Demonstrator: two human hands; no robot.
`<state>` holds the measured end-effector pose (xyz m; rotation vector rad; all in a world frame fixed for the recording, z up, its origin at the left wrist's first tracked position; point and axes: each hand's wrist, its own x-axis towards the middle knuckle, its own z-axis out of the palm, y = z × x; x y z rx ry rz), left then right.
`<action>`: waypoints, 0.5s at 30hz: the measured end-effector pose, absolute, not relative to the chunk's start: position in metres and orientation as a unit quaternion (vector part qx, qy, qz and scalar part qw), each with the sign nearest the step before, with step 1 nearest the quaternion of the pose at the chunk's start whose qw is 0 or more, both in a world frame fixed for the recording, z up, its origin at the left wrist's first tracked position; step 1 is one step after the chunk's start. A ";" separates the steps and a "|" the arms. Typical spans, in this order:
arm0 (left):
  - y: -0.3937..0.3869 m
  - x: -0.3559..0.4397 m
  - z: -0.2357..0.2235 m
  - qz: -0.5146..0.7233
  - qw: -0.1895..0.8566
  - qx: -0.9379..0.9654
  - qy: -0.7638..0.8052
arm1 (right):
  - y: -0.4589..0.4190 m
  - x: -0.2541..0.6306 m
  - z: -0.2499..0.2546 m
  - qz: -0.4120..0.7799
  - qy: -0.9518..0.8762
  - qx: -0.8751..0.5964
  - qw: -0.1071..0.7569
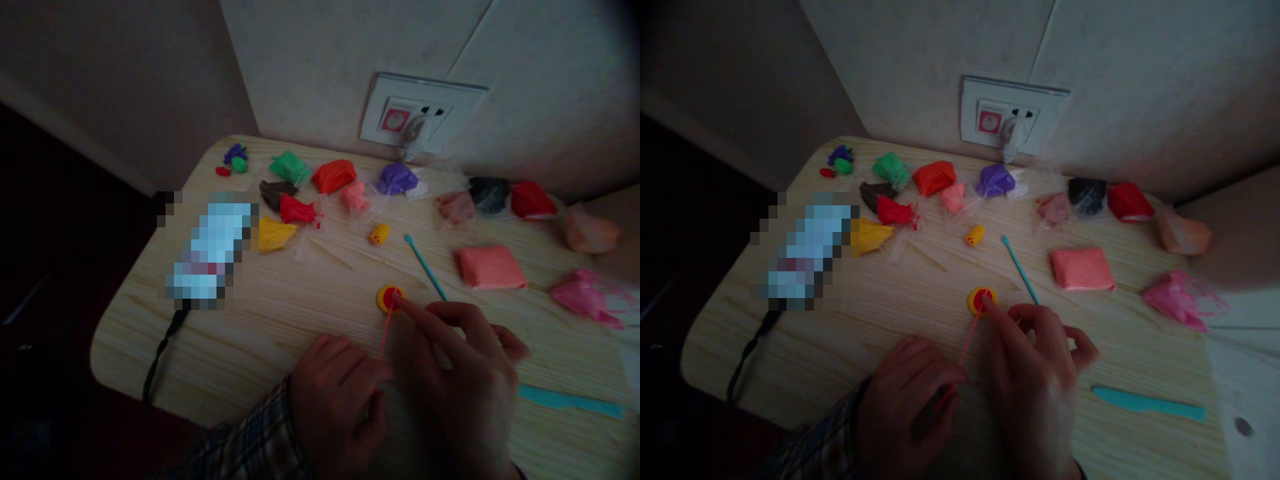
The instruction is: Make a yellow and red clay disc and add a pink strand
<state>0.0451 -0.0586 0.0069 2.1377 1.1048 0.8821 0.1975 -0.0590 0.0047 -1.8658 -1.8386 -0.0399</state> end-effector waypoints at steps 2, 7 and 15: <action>-0.059 0.045 0.007 0.327 0.287 0.800 0.413 | -0.060 0.198 0.005 -0.018 -0.681 -0.683 0.263; -0.058 0.045 0.008 0.322 0.294 0.802 0.409 | -0.066 0.202 0.002 -0.011 -0.707 -0.663 0.246; -0.056 0.045 0.009 0.326 0.298 0.801 0.404 | -0.070 0.205 0.001 -0.005 -0.725 -0.647 0.236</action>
